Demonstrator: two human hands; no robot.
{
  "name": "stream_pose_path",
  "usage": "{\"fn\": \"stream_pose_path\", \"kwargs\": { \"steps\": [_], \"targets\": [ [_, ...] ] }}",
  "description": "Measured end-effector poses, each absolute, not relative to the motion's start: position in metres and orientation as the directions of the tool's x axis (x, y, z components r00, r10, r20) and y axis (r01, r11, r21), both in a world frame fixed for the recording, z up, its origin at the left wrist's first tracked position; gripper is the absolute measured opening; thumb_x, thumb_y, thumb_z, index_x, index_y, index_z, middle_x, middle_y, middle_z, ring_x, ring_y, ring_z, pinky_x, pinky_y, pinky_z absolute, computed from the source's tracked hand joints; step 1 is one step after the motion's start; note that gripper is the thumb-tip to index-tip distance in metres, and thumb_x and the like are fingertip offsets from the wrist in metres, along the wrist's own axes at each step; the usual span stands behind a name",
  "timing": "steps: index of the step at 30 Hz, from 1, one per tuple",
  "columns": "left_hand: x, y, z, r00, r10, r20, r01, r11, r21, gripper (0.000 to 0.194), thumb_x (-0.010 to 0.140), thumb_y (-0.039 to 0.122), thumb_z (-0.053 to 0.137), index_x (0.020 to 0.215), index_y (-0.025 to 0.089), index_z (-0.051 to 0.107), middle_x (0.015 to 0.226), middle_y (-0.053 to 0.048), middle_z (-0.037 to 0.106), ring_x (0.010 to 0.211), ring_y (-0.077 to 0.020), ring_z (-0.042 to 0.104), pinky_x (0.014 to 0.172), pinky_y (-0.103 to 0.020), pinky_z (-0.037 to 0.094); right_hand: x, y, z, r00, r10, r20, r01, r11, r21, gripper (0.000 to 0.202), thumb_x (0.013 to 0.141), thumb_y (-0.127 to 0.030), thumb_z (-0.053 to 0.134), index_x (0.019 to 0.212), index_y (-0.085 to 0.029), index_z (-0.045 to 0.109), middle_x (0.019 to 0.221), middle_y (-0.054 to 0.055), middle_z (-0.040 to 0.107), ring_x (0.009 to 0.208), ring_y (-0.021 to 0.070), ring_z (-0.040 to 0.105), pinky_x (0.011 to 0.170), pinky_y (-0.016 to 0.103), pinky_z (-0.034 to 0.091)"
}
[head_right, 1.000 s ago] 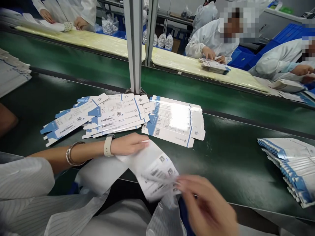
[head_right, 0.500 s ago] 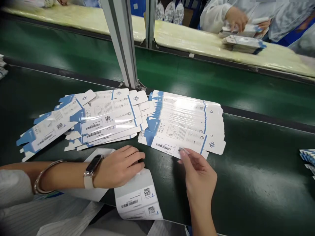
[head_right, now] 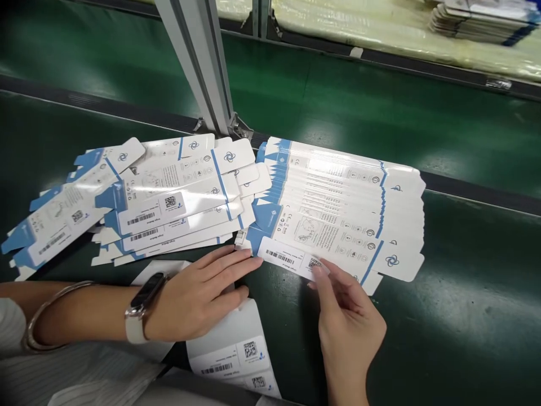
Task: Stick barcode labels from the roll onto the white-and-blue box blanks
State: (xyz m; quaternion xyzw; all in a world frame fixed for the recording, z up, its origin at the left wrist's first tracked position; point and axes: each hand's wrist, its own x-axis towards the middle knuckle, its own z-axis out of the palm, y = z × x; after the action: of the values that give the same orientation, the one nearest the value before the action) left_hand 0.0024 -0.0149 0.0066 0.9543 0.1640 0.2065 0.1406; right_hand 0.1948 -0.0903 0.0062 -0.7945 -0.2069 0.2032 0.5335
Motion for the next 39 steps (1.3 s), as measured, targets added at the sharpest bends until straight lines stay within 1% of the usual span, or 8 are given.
{"fn": "stream_pose_path", "kwargs": {
  "steps": [3,7,20,29,33,36,37,39],
  "targets": [
    [0.0024,-0.0144,0.0064,0.878,0.374,0.299,0.261,-0.898,0.354,0.009,0.085,0.013,0.053,0.085,0.010,0.061,0.137,-0.018,0.042,0.134,-0.0301,0.030,0.110,-0.046,0.032,0.1948,-0.0899,0.0051,0.827,0.554,-0.095,0.129,-0.352,-0.927,0.025,0.065,-0.030,0.077,0.088,-0.021,0.071,0.084,-0.001,0.071,0.067,0.0091,0.064,0.064,0.019,0.055],
    [0.0017,-0.0124,0.0049,0.899,0.359,0.249,0.254,-0.893,0.371,0.009,0.085,0.013,0.052,0.089,0.010,0.060,0.140,-0.020,0.037,0.136,-0.0317,0.024,0.111,-0.048,0.029,0.1958,-0.0907,0.0038,0.829,0.555,-0.070,0.158,-0.353,-0.922,0.025,0.066,-0.030,0.076,0.088,-0.021,0.071,0.083,-0.001,0.071,0.065,0.0086,0.063,0.064,0.019,0.054],
    [0.0028,-0.0105,0.0052,0.920,0.349,0.177,0.271,-0.894,0.357,0.014,0.086,0.010,0.047,0.096,0.012,0.057,0.141,-0.017,0.037,0.137,-0.0279,0.021,0.114,-0.047,0.025,0.1939,-0.0900,0.0045,0.824,0.562,-0.066,0.182,-0.373,-0.910,0.024,0.067,-0.030,0.075,0.089,-0.022,0.071,0.083,-0.002,0.071,0.065,0.0080,0.064,0.064,0.017,0.054],
    [0.0041,-0.0107,0.0061,0.927,0.348,0.139,0.289,-0.899,0.329,0.014,0.085,0.009,0.047,0.096,0.013,0.055,0.142,-0.020,0.033,0.138,-0.0289,0.019,0.113,-0.048,0.025,0.1925,-0.0887,0.0049,0.810,0.583,-0.065,0.219,-0.403,-0.889,0.025,0.069,-0.033,0.073,0.091,-0.022,0.070,0.086,0.000,0.070,0.067,0.0107,0.064,0.067,0.023,0.054],
    [0.0056,-0.0114,0.0081,0.930,0.350,0.116,0.300,-0.902,0.310,0.013,0.085,0.008,0.045,0.093,0.012,0.054,0.142,-0.020,0.033,0.137,-0.0286,0.020,0.113,-0.048,0.027,0.1889,-0.0892,0.0052,0.800,0.601,0.006,0.331,-0.433,-0.839,0.028,0.073,-0.036,0.069,0.097,-0.022,0.069,0.090,0.002,0.069,0.073,0.0145,0.064,0.071,0.029,0.053],
    [0.0071,-0.0117,0.0088,0.930,0.354,0.105,0.311,-0.904,0.294,0.015,0.084,0.004,0.041,0.090,0.012,0.053,0.143,-0.019,0.033,0.138,-0.0275,0.019,0.113,-0.048,0.026,0.1890,-0.0907,0.0066,0.741,0.653,0.155,0.530,-0.429,-0.731,0.026,0.077,-0.034,0.065,0.100,-0.020,0.068,0.088,0.004,0.068,0.078,0.0172,0.063,0.077,0.033,0.051],
    [0.0075,-0.0119,0.0087,0.928,0.357,0.105,0.315,-0.904,0.289,0.016,0.083,0.003,0.041,0.089,0.012,0.053,0.143,-0.018,0.033,0.138,-0.0272,0.019,0.113,-0.048,0.026,0.1902,-0.0912,0.0074,0.708,0.672,0.215,0.604,-0.419,-0.678,0.028,0.078,-0.033,0.064,0.102,-0.020,0.067,0.091,0.006,0.067,0.085,0.0194,0.062,0.081,0.036,0.050],
    [0.0080,-0.0124,0.0081,0.927,0.359,0.111,0.316,-0.905,0.284,0.017,0.082,0.002,0.041,0.090,0.012,0.053,0.143,-0.019,0.032,0.138,-0.0274,0.019,0.113,-0.048,0.025,0.1927,-0.0913,0.0093,0.660,0.682,0.314,0.701,-0.410,-0.584,0.042,0.078,-0.035,0.063,0.116,-0.017,0.060,0.111,0.012,0.059,0.107,0.0254,0.054,0.093,0.042,0.044]
  ]
}}
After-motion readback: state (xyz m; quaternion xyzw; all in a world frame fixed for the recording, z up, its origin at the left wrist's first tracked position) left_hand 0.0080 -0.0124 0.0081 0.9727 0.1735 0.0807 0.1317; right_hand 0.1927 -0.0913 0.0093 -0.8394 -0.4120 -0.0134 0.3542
